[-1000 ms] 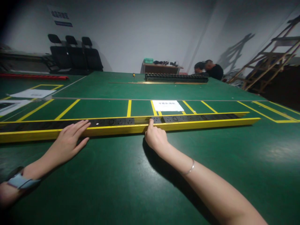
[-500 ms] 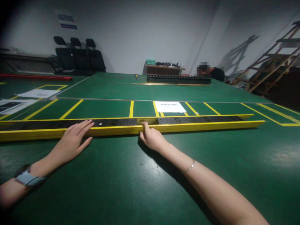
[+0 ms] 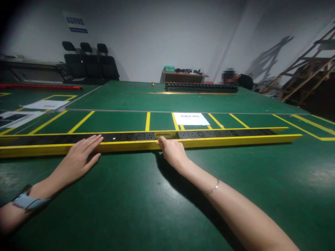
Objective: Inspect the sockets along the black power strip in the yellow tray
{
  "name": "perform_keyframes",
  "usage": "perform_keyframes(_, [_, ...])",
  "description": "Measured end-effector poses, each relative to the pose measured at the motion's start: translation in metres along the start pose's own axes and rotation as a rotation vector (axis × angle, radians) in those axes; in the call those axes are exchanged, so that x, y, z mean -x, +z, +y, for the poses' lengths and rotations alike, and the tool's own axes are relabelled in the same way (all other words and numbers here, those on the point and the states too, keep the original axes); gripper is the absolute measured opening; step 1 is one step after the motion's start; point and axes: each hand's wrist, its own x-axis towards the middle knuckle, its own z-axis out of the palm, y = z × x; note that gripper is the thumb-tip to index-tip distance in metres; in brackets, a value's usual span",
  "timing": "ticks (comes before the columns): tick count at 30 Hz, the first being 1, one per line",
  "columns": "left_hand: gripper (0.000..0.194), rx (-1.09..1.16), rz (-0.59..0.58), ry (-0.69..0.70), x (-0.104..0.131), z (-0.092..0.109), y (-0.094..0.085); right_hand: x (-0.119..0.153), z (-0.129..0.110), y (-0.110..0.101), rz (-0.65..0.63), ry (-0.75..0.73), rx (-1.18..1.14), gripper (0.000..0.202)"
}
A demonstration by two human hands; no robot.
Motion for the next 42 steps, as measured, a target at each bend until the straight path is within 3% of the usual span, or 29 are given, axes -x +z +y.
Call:
perform_keyframes(7, [0.06,-0.022,0.031,-0.027,0.002,0.0,0.001,0.0,0.017,-0.032,-0.139,0.136,0.14,0.032])
perform_keyframes(11, [0.06,-0.024,0.046,-0.043,0.001,0.0,0.005,0.005,0.019,-0.042,-0.187,0.135,0.206,0.033])
perform_keyframes(18, [0.061,-0.024,0.03,-0.059,0.0,0.002,0.003,0.02,-0.015,-0.017,-0.099,-0.008,0.243,0.065])
perform_keyframes(23, [0.061,-0.034,0.026,-0.05,0.0,0.0,0.003,0.018,-0.021,-0.002,-0.132,-0.02,0.249,0.065])
perform_keyframes(35, [0.06,-0.039,0.025,-0.041,0.001,-0.001,0.004,0.018,-0.014,-0.018,-0.126,0.018,0.299,0.06])
perform_keyframes(42, [0.06,-0.048,0.037,-0.037,-0.001,0.001,0.003,0.015,-0.015,-0.004,-0.057,0.021,0.191,0.058])
